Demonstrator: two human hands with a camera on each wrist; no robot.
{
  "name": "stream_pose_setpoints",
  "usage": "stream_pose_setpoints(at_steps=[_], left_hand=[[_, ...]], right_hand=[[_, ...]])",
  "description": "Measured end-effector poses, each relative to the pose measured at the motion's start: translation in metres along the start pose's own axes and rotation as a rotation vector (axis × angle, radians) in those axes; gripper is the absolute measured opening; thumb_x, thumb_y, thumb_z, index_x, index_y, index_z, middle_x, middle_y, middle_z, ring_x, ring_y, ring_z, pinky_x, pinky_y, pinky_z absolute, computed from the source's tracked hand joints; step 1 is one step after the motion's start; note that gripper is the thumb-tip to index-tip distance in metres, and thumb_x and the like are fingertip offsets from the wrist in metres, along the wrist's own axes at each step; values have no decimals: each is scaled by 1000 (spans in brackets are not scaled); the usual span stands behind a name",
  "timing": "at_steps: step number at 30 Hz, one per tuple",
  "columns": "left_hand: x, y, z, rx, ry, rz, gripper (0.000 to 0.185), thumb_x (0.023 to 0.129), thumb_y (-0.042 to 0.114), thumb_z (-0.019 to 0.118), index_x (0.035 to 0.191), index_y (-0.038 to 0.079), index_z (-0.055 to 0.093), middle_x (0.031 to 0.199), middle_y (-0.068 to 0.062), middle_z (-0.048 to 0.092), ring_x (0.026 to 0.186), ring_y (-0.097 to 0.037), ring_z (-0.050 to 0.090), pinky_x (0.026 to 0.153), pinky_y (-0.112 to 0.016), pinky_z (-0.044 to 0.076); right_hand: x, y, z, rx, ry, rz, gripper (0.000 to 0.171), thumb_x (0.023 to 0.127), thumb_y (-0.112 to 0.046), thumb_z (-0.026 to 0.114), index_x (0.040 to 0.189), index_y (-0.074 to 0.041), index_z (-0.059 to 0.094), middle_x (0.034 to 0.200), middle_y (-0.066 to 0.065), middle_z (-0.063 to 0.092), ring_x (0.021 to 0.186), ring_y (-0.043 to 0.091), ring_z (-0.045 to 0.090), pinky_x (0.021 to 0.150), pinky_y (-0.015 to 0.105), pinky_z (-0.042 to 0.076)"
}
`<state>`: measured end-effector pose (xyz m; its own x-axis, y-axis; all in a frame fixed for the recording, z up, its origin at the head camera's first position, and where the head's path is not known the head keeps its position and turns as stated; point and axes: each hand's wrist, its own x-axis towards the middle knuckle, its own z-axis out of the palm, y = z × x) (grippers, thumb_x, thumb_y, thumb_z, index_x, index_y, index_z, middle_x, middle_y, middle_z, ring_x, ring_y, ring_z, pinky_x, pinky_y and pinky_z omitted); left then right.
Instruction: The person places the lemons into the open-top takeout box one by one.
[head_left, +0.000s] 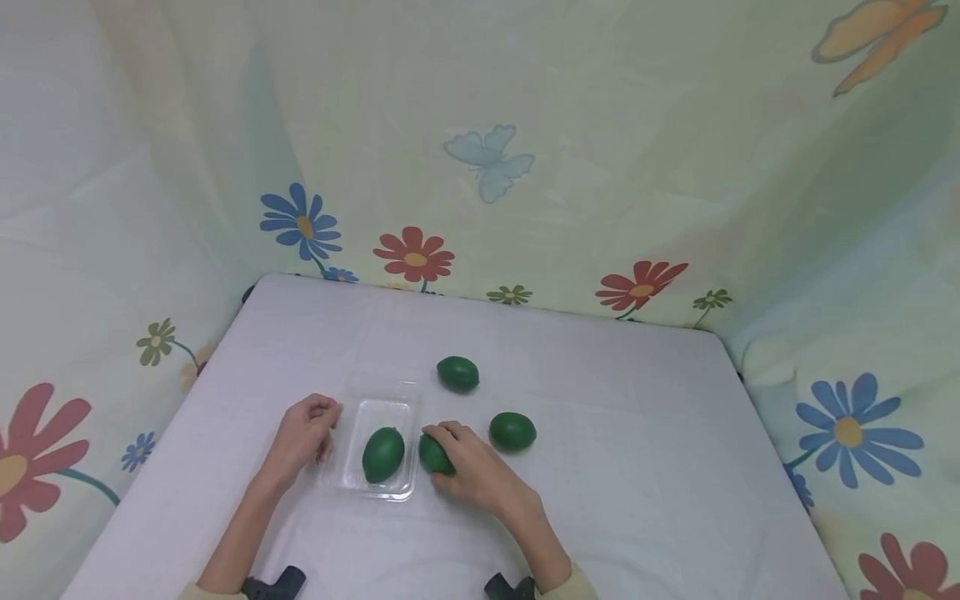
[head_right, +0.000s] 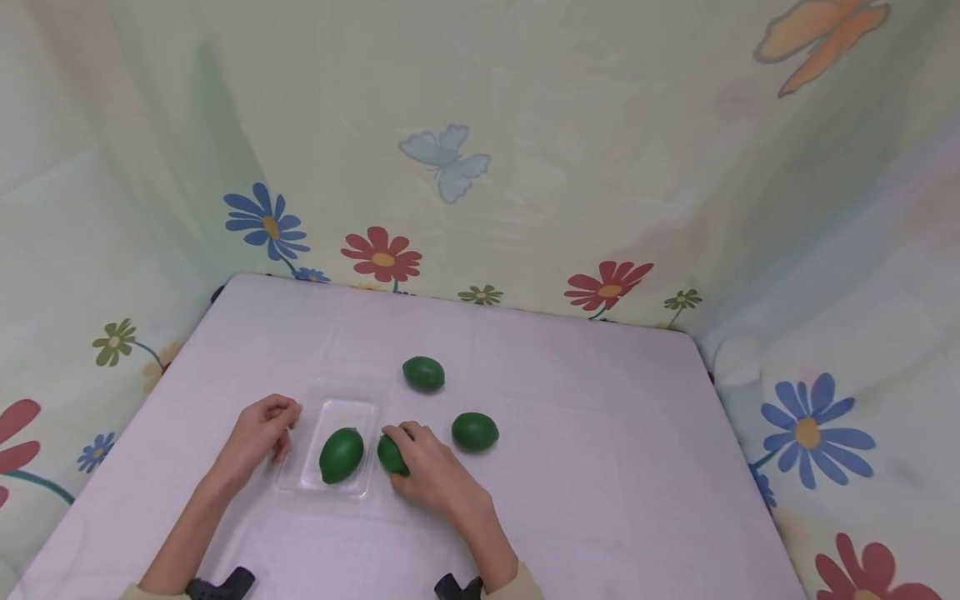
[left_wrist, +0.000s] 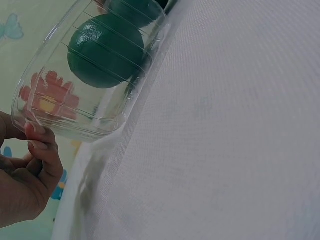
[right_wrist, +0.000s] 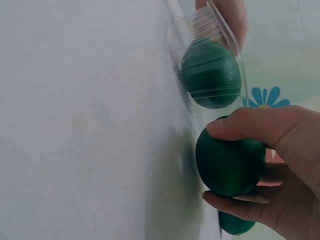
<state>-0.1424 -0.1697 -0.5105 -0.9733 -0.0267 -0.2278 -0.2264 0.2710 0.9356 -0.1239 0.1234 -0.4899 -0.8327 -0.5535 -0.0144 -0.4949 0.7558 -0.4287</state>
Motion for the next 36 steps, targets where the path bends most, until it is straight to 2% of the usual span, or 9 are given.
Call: stream_pose_setpoints(at_steps=[8,21,28,36], left_hand=[[0,0,-1,12,-2,-7,36,107,23,53,128,-6,54,101,-19,62,49,-11,50,46,-25,45],[-1,0,-1,-4,-4,7,39,107,25,55,128,-7,53,102,-20,62,49,-11,51,46,-25,45],[-2,0,-1,-9,-11,13,40,107,26,55,130,-7,53,101,-18,62,49,-12,50,46,-26,45],[-2,1,-2,-7,-17,14,40,107,26,54,130,-7,52,102,-18,62,49,-12,50,46,-26,45]], right_hand=[[-13,-3,-14,4,18,26,64,89,-16,80,147,-17,52,143,7,57,127,22,59,105,39,53],[-20,-13,-47,-54,138,-101,66,86,-13,84,144,-16,54,141,8,57,123,21,63,99,35,56],[-8,-18,-52,-37,150,-122,65,86,-14,83,145,-16,54,142,9,57,124,23,62,99,36,57],[24,-20,-54,-37,107,-145,63,89,-18,82,145,-16,54,141,12,57,117,25,65,93,37,60]])
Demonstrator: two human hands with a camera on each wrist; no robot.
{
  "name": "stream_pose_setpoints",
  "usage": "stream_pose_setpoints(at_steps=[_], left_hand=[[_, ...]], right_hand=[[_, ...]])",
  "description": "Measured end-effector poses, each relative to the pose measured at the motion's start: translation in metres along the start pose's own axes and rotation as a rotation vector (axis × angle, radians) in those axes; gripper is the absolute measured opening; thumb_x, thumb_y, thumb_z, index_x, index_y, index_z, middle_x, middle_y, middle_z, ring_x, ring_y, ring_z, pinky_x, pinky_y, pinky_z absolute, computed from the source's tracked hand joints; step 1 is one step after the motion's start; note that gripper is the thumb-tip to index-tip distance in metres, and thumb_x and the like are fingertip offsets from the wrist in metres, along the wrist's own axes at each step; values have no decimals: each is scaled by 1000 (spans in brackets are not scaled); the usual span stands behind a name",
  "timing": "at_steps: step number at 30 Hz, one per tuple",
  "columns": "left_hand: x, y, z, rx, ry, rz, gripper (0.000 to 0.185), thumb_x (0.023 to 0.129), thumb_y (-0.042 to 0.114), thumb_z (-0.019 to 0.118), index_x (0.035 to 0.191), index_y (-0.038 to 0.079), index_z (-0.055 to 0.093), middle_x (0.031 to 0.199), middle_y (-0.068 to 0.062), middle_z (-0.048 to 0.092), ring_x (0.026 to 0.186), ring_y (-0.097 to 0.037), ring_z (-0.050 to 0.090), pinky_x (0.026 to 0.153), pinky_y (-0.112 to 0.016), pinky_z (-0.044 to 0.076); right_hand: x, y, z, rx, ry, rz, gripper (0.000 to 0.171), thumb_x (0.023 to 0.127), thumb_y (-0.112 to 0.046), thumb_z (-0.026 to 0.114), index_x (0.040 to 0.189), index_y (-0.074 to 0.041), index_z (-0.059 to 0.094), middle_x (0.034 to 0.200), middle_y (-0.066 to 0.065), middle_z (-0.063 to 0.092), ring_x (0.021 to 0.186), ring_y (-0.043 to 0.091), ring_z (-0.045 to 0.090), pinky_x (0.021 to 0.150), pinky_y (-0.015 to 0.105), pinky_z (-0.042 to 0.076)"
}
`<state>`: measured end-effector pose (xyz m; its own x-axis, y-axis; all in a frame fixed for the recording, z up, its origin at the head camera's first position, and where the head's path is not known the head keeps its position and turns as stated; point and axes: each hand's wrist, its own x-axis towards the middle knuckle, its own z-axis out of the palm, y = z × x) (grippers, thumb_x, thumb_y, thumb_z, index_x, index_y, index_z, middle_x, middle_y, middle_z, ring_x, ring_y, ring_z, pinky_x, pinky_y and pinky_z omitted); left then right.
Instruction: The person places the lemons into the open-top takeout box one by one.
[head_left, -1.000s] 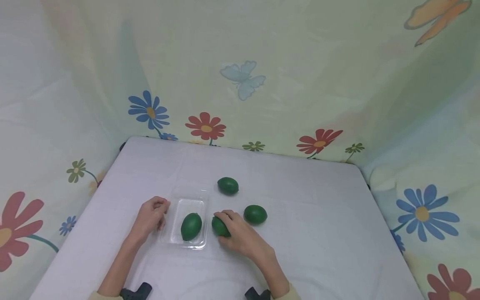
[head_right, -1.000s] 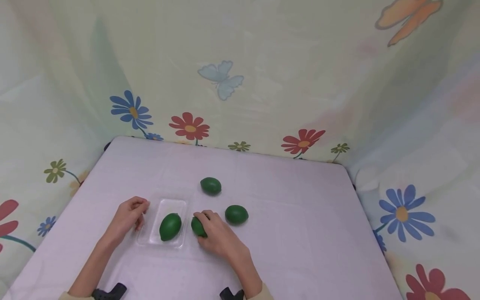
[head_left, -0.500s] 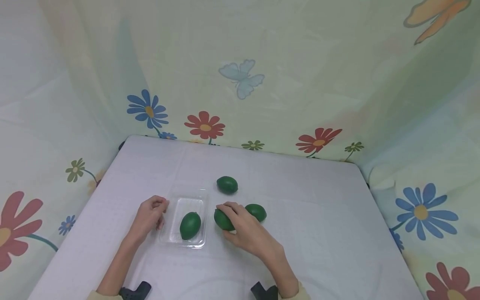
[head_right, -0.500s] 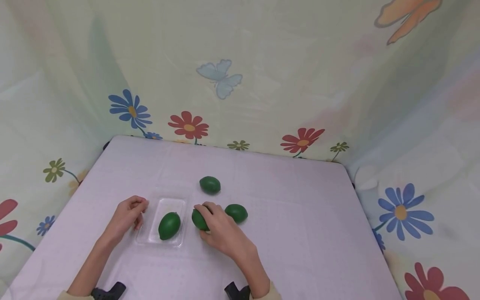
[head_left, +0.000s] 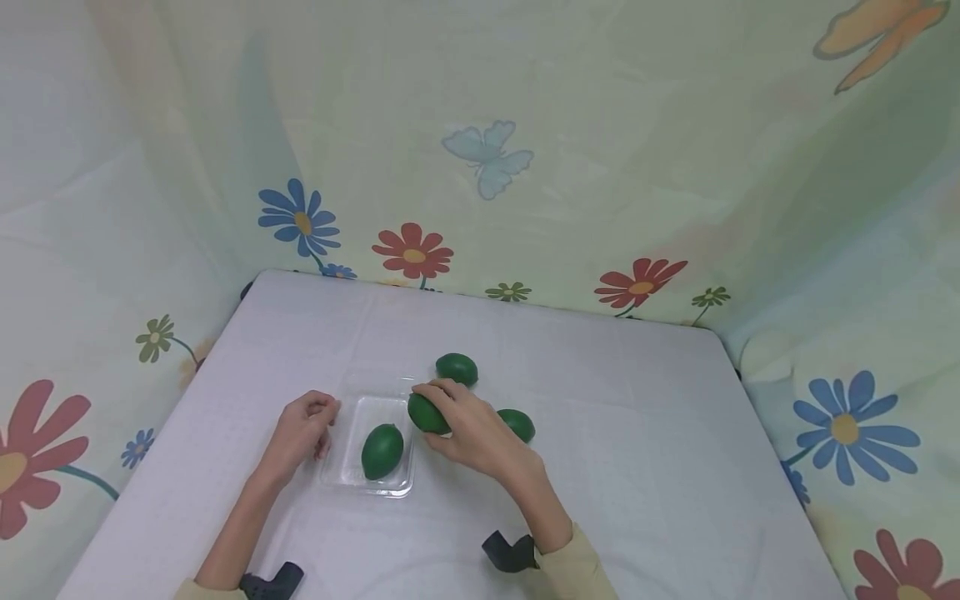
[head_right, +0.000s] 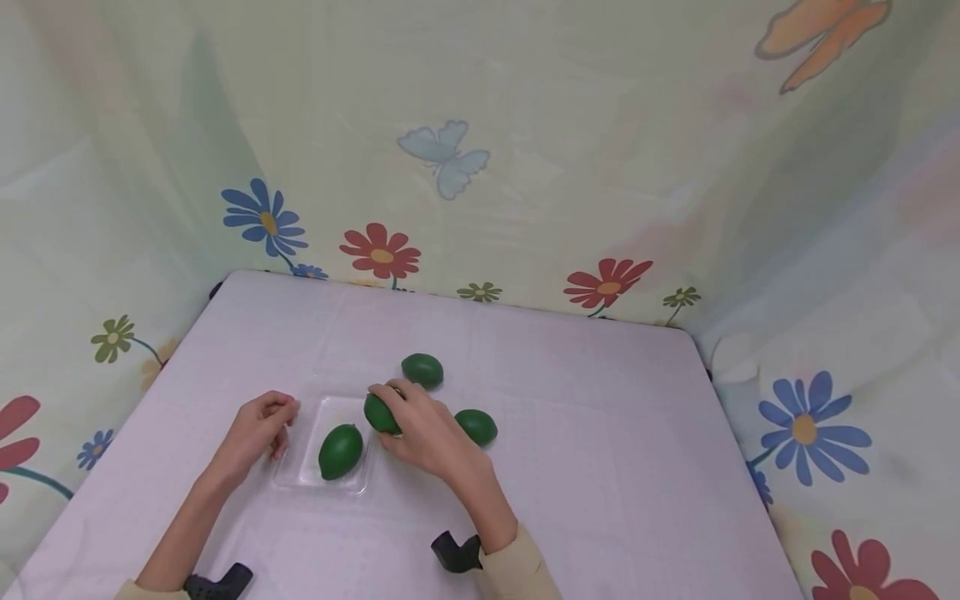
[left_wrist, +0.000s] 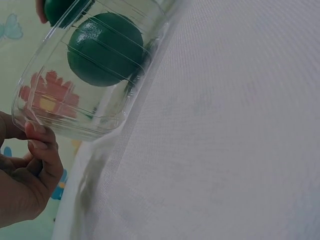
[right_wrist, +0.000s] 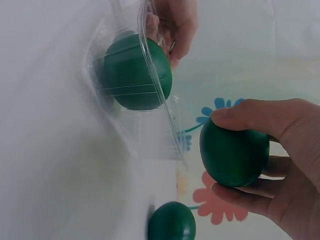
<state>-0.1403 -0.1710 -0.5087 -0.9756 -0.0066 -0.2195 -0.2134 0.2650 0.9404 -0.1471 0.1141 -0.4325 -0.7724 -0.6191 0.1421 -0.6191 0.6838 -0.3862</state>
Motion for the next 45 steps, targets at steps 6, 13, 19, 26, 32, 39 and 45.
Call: stream_pose_setpoints(at_steps=[6,13,19,26,32,39,45], left_hand=[[1,1,-1,-18,-10,-5,39,107,24,54,129,-7,52,99,-16,62,48,-11,50,46,-25,45],[3,1,1,-6,-18,4,38,107,24,55,128,-7,53,100,-17,63,49,-11,51,46,-24,45],[4,4,2,-7,-28,-1,36,107,24,55,127,-7,53,98,-16,63,48,-11,51,46,-24,44],[4,4,3,0,-37,1,36,107,23,55,127,-7,52,100,-17,63,49,-11,51,45,-24,44],[2,4,3,-4,-30,-3,34,107,21,54,126,-7,52,99,-17,62,49,-11,51,45,-24,43],[2,5,2,8,-20,-9,33,107,19,53,127,-7,52,102,-19,63,49,-11,50,45,-24,43],[2,4,0,24,-5,-13,34,107,20,53,127,-7,53,102,-18,63,50,-11,51,45,-23,44]], right_hand=[[27,-1,4,-80,-51,-43,63,91,-22,81,146,-16,53,140,11,59,121,24,63,97,35,58],[40,-2,14,-119,-64,-58,63,91,-21,80,148,-17,52,141,10,59,122,24,63,99,36,57],[47,-1,26,-160,-109,-76,61,93,-24,78,148,-20,51,146,6,56,127,24,58,104,38,53],[56,1,39,-244,-139,-111,57,94,-22,77,147,-23,55,148,3,56,128,24,56,104,36,52],[62,0,45,-285,-185,-129,52,95,-18,76,144,-26,60,148,1,57,127,23,55,102,34,52],[61,0,52,-298,-190,-132,50,94,-15,76,142,-24,62,147,2,59,129,22,54,107,34,50],[60,-1,51,-295,-175,-128,50,95,-15,75,142,-25,62,151,2,56,132,23,53,109,35,49]])
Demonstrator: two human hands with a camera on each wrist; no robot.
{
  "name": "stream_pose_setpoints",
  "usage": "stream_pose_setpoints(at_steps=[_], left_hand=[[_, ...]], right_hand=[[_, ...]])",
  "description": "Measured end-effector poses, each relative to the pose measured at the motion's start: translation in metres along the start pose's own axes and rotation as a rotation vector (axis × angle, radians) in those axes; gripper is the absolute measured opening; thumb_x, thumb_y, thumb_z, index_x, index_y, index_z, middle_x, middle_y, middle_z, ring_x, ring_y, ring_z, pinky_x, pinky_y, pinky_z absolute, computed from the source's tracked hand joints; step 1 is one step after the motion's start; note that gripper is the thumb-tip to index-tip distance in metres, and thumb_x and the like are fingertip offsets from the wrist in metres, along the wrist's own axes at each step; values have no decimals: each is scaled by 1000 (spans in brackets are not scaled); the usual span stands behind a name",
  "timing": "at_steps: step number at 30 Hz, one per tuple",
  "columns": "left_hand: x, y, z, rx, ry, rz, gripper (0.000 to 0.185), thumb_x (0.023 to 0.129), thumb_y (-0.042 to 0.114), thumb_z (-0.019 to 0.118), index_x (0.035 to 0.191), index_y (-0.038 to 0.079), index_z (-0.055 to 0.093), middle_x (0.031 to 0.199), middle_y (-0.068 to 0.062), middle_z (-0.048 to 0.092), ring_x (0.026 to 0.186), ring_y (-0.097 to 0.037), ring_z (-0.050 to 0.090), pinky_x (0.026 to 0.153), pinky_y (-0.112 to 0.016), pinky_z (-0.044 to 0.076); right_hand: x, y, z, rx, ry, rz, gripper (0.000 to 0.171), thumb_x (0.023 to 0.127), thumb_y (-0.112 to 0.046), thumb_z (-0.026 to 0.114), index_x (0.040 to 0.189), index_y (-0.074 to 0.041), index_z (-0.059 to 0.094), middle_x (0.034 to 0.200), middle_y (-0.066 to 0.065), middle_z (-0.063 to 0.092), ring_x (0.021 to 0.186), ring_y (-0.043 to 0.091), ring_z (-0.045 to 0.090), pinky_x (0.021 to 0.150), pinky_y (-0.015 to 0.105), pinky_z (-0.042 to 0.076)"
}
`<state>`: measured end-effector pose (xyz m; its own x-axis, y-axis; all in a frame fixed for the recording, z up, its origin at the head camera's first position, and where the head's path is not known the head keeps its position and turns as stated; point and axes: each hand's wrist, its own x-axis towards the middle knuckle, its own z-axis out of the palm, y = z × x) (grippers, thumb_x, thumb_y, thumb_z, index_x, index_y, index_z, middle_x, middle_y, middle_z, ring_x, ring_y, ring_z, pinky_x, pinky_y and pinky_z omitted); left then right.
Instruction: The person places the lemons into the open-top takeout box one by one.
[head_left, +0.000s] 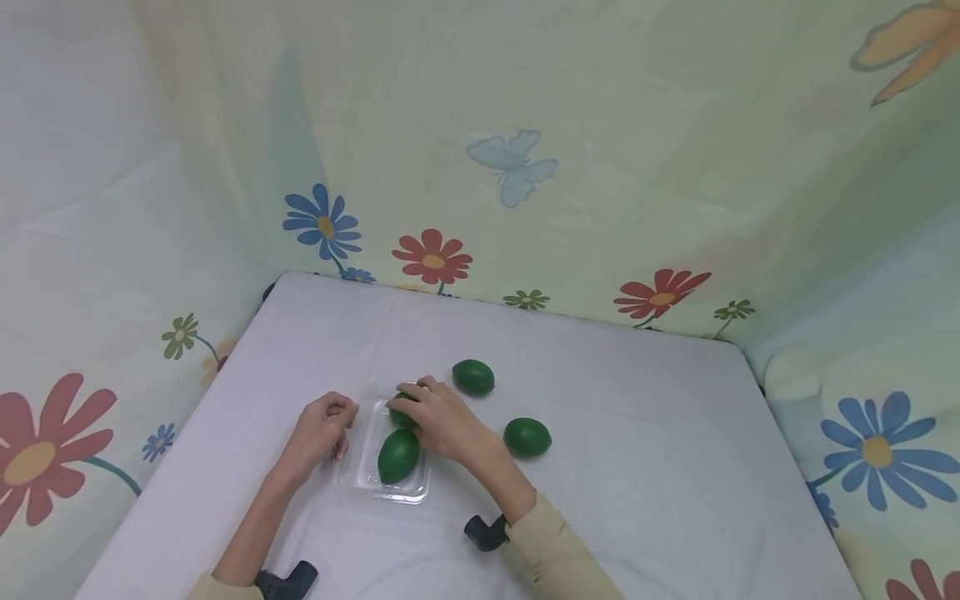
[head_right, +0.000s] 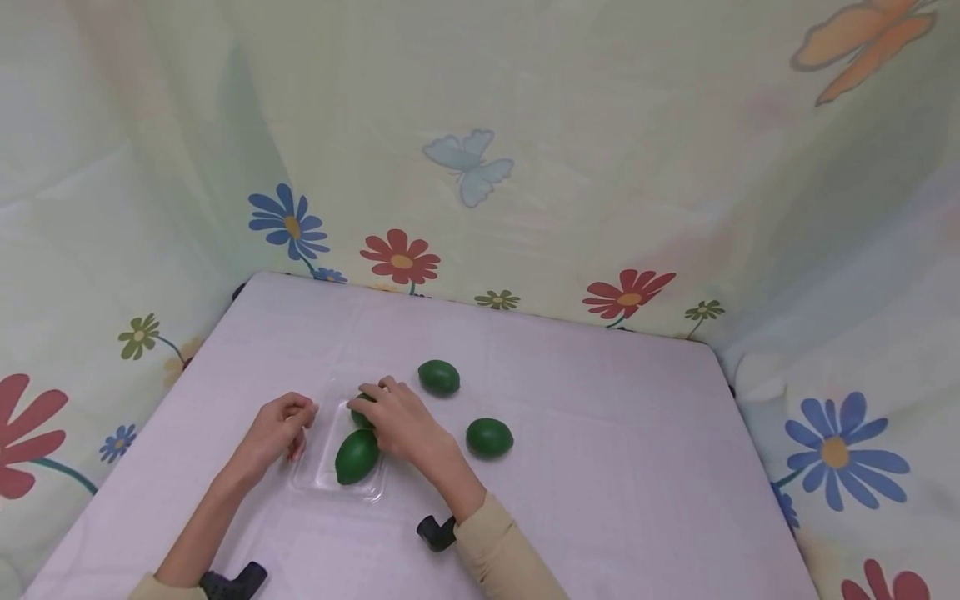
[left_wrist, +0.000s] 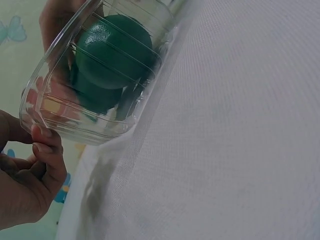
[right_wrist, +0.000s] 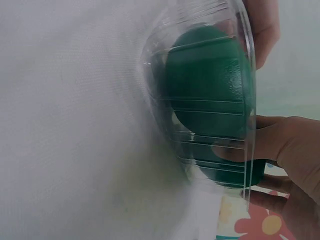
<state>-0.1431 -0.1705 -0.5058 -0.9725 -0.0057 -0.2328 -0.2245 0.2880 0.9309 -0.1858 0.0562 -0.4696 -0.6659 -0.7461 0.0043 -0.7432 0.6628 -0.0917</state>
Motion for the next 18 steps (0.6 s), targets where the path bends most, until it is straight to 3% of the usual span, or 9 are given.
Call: stream_pose_setpoints(at_steps=[7,18], left_hand=[[-2,0,1,-14,-6,-3,33,107,19,53,126,-7,52,99,-17,62,49,-11,50,45,-24,43],[-3,2,-1,1,-9,-2,33,107,20,52,126,-7,53,98,-17,61,49,-11,50,46,-24,44]], right_hand=[[-15,1,-10,26,35,5,44,96,-15,74,138,-25,65,149,2,57,132,23,55,111,38,48],[-59,15,-26,88,181,60,39,90,-11,79,128,-20,71,142,6,63,132,28,57,108,41,51]])
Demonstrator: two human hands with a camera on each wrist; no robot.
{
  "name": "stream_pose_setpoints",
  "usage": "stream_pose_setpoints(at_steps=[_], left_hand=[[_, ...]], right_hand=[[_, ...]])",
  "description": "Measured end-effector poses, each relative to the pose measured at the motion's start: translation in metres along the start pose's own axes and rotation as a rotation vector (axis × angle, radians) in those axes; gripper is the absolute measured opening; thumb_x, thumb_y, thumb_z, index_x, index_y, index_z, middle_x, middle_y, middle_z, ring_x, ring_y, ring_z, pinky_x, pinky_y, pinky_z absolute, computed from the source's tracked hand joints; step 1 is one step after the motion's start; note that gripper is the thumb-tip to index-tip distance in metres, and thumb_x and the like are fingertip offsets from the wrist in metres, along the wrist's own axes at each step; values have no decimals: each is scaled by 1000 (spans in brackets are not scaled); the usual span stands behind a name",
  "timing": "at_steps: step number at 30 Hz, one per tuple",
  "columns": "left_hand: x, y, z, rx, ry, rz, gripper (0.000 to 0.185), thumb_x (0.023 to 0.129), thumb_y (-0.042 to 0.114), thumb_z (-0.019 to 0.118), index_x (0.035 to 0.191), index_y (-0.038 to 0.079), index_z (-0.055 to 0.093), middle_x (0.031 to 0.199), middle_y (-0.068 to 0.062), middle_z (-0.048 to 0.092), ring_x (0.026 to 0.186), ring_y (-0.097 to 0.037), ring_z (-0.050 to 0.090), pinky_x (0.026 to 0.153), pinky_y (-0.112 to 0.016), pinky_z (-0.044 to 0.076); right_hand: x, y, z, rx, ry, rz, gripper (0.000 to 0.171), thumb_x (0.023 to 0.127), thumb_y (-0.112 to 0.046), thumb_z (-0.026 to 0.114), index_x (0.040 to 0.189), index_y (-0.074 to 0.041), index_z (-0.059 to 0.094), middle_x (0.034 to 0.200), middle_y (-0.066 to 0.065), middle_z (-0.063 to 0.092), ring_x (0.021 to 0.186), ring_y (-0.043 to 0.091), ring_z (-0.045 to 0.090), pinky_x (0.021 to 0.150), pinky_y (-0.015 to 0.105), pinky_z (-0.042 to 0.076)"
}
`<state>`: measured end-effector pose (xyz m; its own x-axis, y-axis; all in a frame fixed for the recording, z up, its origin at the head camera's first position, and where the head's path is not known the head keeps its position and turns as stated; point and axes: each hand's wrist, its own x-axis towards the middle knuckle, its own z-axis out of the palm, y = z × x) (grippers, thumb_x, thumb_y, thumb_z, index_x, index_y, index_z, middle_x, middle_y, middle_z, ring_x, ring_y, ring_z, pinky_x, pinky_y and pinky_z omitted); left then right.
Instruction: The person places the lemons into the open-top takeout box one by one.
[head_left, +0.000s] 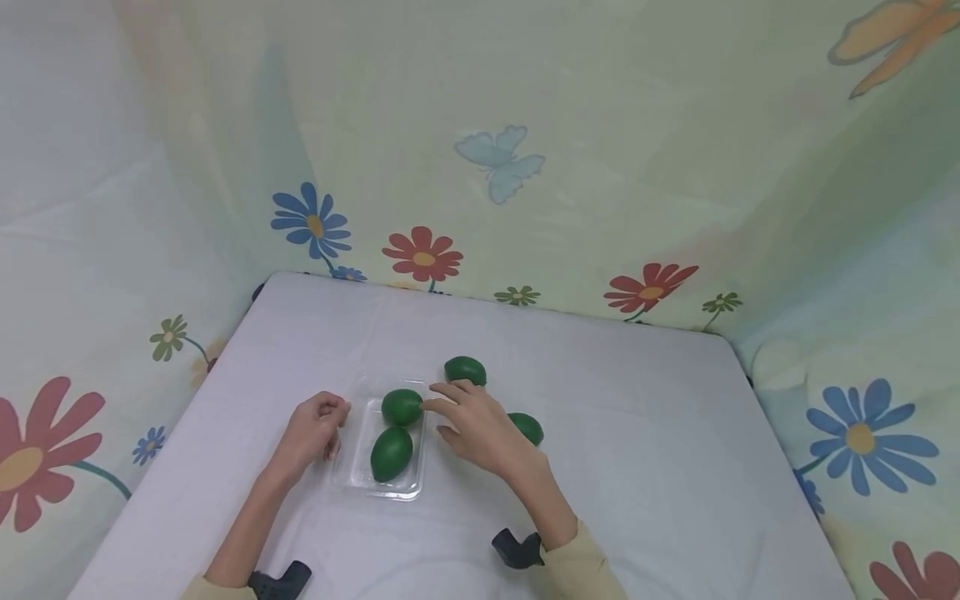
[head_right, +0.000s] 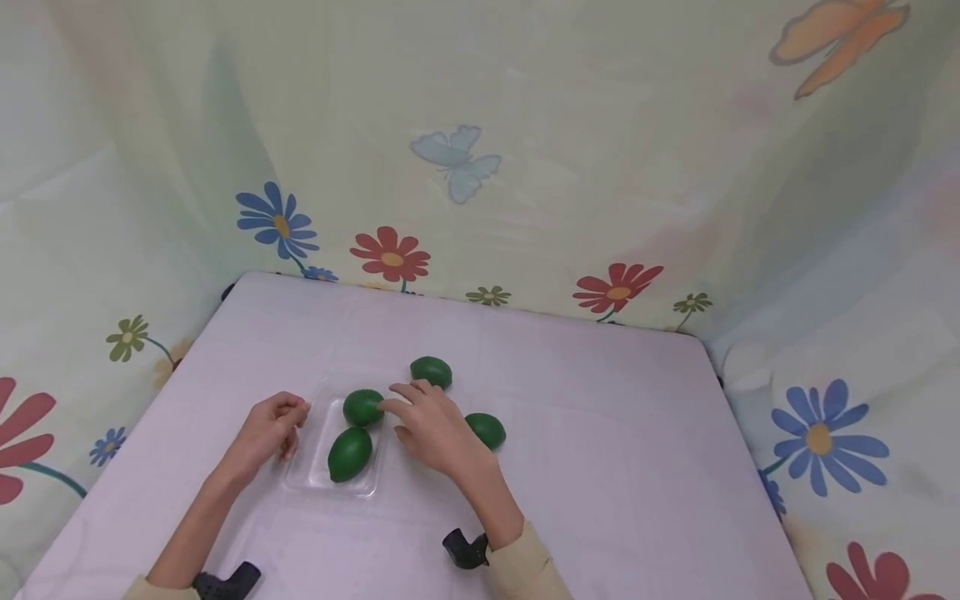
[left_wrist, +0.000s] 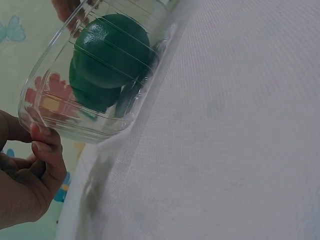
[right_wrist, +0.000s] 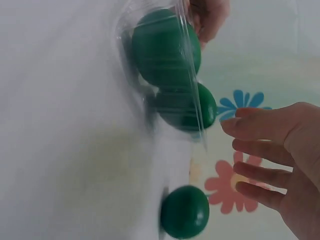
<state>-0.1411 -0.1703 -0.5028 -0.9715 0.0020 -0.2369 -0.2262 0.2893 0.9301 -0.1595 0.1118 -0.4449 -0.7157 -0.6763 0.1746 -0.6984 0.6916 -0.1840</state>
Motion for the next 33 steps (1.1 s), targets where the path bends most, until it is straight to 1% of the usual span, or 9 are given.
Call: stream_pose_setpoints(at_steps=[5,11,14,18,22,26,29,33], left_hand=[[0,2,-2,1,-3,-1,34,107,20,53,127,-7,52,99,-17,61,50,-11,51,46,-24,44],[0,2,-4,8,6,-6,35,107,22,54,127,-6,53,99,-17,62,50,-12,52,46,-25,44],[1,1,-4,9,6,-5,35,107,23,54,127,-6,53,98,-16,62,50,-12,52,46,-25,44],[1,0,-4,7,-1,-11,36,107,23,53,127,-6,52,97,-15,61,50,-12,52,46,-25,44],[1,-1,-3,7,-3,-10,35,107,23,53,127,-6,52,95,-14,61,50,-11,51,46,-25,44],[1,-2,-3,8,-6,1,35,107,23,53,127,-6,53,94,-14,61,50,-11,52,46,-25,45],[1,-1,-2,10,-8,3,35,107,23,53,126,-6,53,94,-13,61,50,-12,52,46,-25,44],[1,-1,-1,10,-7,2,34,107,22,53,125,-6,53,94,-14,61,50,-11,51,46,-25,44]], right_hand=[[-23,8,-9,37,63,33,40,87,-10,82,125,-19,72,140,7,64,131,32,59,106,44,52],[-43,20,-15,25,114,47,44,84,-11,85,125,-18,72,136,8,66,126,29,62,103,44,54],[-51,28,-16,37,120,84,47,84,-12,86,128,-18,70,134,8,67,126,28,62,102,45,54],[-60,40,-12,67,92,159,54,83,-16,87,133,-17,67,135,10,65,127,29,61,103,48,53],[-66,50,-6,91,34,250,64,81,-24,90,139,-17,63,144,14,58,132,35,56,103,51,53],[-71,56,0,114,-6,313,71,79,-25,91,142,-17,60,149,18,52,133,40,54,101,54,54],[-73,59,6,127,-23,342,70,80,-24,91,142,-16,59,149,20,51,133,41,54,100,54,54],[-75,61,12,126,-37,365,65,81,-23,89,140,-16,61,148,19,53,132,40,54,99,53,55]])
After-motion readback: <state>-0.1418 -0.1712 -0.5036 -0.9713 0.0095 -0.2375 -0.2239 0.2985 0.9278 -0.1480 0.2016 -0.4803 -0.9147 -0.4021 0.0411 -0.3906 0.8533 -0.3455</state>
